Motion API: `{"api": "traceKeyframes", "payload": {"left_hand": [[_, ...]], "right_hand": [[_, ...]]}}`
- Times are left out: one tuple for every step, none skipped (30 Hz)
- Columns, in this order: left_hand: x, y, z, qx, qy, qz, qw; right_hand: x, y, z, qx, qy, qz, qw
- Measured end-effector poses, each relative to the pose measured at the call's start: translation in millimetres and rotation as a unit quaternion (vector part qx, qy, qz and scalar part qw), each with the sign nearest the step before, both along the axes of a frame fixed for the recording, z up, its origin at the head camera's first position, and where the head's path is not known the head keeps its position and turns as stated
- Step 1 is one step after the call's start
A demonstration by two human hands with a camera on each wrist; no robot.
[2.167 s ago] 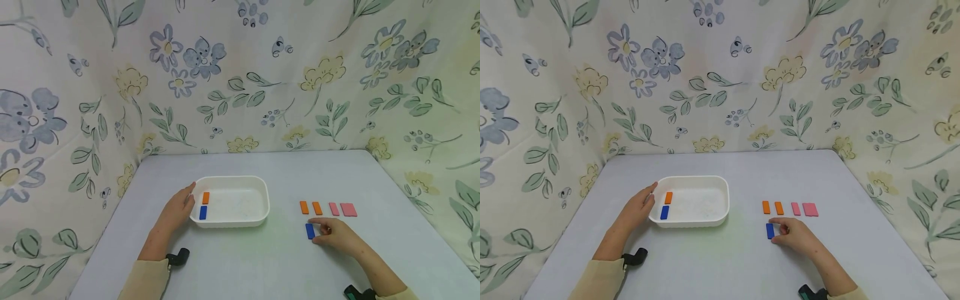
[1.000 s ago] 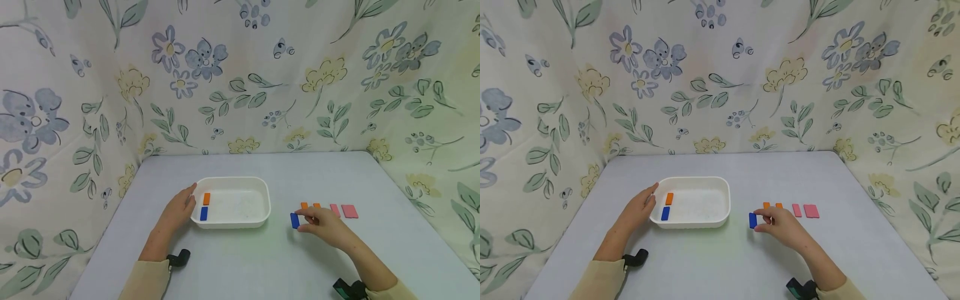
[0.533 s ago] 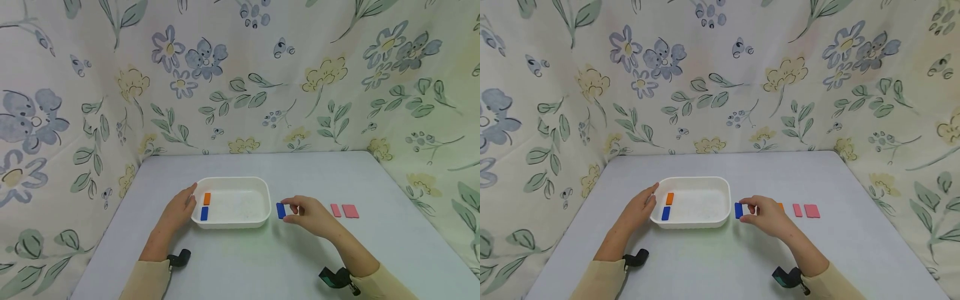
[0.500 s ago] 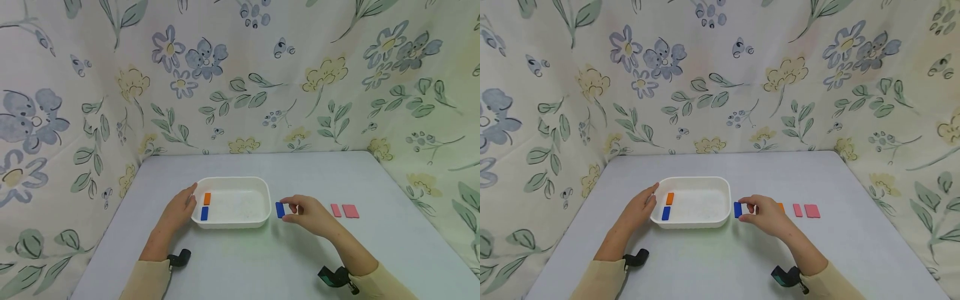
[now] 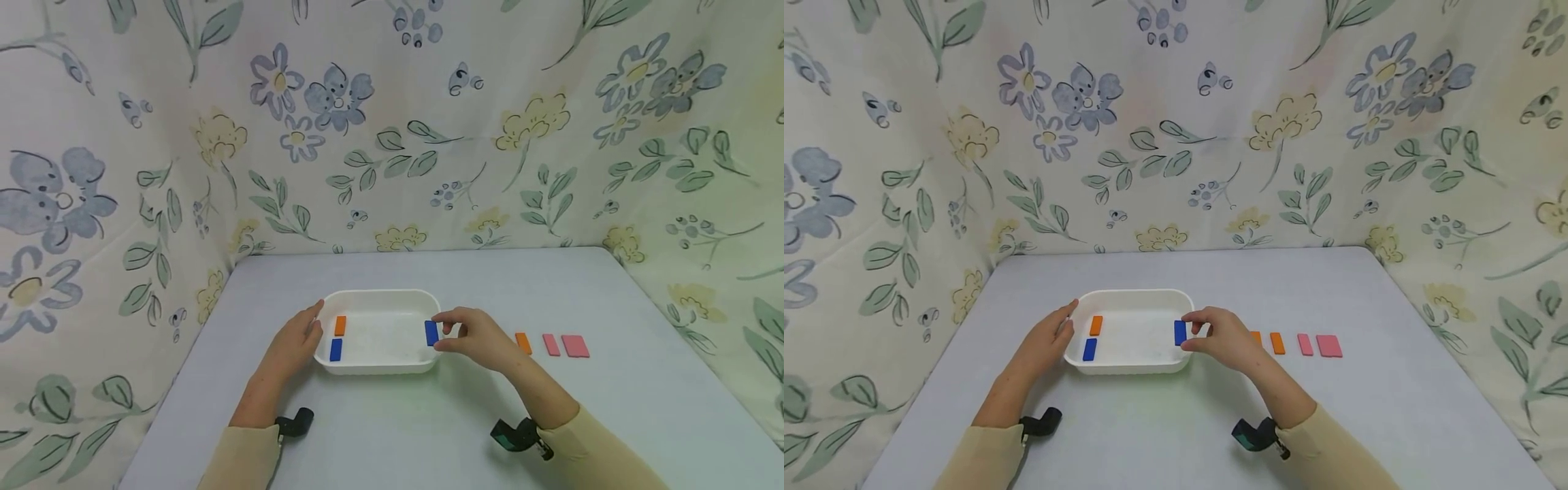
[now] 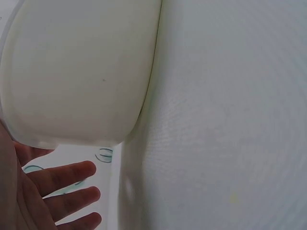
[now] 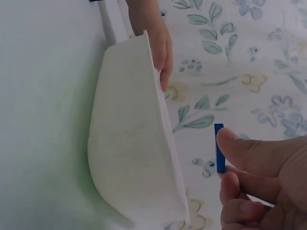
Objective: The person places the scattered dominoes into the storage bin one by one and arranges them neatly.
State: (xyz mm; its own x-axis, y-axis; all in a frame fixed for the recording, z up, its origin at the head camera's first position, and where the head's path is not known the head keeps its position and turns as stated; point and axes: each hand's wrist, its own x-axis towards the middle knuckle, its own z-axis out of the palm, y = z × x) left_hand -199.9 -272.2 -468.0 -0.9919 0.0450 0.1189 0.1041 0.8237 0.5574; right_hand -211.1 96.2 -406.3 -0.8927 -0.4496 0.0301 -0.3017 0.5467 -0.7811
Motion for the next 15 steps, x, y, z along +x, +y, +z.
{"api": "traceKeyframes", "payload": {"left_hand": [[0.1, 0, -0.3, 0.0, 0.001, -0.001, 1.0], [0.1, 0, -0.8, 0.0, 0.002, -0.001, 1.0], [0.1, 0, -1.1, -0.001, 0.005, -0.002, 1.0], [0.0, 0, -1.2, 0.0, 0.007, -0.003, 1.0], [-0.1, -1, -1.3, -0.001, 0.008, -0.003, 1.0], [-0.1, -1, -1.3, -0.002, 0.01, -0.003, 0.9999], [-0.2, -1, -1.2, -0.002, 0.009, -0.003, 1.0], [-0.4, -1, -1.1, -0.002, 0.008, -0.002, 1.0], [-0.5, -1, -1.1, -0.001, 0.007, -0.001, 1.0], [-0.6, 0, -1.0, -0.001, 0.005, -0.001, 1.0], [-0.6, 0, -1.0, -0.001, 0.003, 0.0, 1.0], [-0.6, 0, -0.8, 0.0, 0.001, 0.001, 1.0], [-0.5, 0, -0.5, 0.001, 0.0, 0.002, 1.0], [-0.6, 0, -0.2, 0.001, 0.001, 0.002, 1.0], [-0.5, 0, -0.1, 0.001, 0.001, 0.002, 1.0]], "right_hand": [[-1.3, -3, -0.6, 0.0, -0.003, 0.0, 1.0], [-2.4, -7, -1.2, 0.0, -0.006, 0.001, 1.0], [-3.4, -11, -1.5, 0.0, -0.008, 0.001, 1.0], [-4.1, -14, -1.7, 0.0, -0.012, 0.002, 1.0], [-5.0, -18, -1.9, 0.001, -0.014, 0.003, 1.0], [-5.8, -22, -2.3, 0.001, -0.017, 0.004, 1.0], [-6.4, -26, -2.5, 0.003, -0.019, 0.006, 1.0], [-6.6, -30, -2.4, 0.005, -0.022, 0.007, 1.0], [-6.7, -33, -2.3, 0.006, -0.024, 0.009, 1.0], [-6.9, -37, -2.6, 0.007, -0.026, 0.009, 1.0], [-7.1, -40, -3.2, 0.009, -0.028, 0.009, 1.0], [-7.2, -43, -3.6, 0.01, -0.03, 0.01, 0.999], [-7.3, -47, -3.9, 0.011, -0.031, 0.011, 0.999], [-7.8, -50, -4.9, 0.011, -0.032, 0.012, 0.999], [-8.2, -53, -5.4, 0.011, -0.033, 0.014, 0.999]]}}
